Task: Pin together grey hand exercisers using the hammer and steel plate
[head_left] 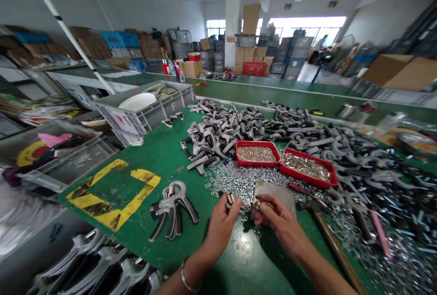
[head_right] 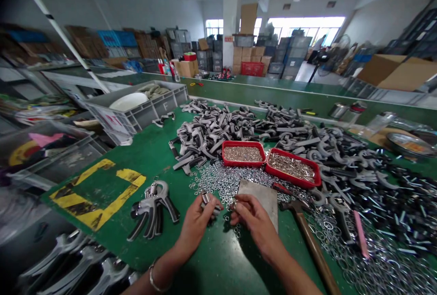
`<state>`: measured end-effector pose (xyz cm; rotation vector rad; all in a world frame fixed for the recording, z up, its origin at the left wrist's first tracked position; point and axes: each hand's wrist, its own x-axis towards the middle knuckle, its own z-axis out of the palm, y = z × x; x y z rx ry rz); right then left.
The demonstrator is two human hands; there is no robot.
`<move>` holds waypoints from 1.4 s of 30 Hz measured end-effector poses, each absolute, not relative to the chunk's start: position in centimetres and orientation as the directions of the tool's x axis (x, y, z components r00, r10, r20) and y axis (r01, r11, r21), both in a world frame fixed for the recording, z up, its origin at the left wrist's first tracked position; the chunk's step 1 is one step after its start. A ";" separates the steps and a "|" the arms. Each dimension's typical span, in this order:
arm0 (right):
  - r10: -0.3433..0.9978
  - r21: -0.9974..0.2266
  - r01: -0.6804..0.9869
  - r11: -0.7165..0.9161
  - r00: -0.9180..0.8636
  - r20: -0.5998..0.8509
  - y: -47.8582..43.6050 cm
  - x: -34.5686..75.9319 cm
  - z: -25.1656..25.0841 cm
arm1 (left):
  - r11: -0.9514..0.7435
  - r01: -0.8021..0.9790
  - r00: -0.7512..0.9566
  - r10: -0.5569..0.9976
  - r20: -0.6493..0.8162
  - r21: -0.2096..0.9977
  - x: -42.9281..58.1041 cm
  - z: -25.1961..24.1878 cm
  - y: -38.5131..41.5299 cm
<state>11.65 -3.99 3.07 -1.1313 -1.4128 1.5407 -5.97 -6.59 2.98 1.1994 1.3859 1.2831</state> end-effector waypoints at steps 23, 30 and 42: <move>0.716 -0.370 0.646 0.668 -0.422 0.555 -8.4 18.5 1.8 | 0.047 0.259 0.119 0.990 -0.080 0.965 1.8 3.4 -6.1; 0.989 -0.338 0.930 0.148 -0.129 0.077 -5.9 32.1 2.7 | -0.005 0.196 0.140 0.990 -0.023 0.981 2.7 3.1 -4.0; 0.989 -0.088 0.985 -0.149 0.150 -0.004 4.1 46.7 0.8 | 0.151 -0.009 0.167 0.975 -0.147 0.989 7.6 1.3 -3.9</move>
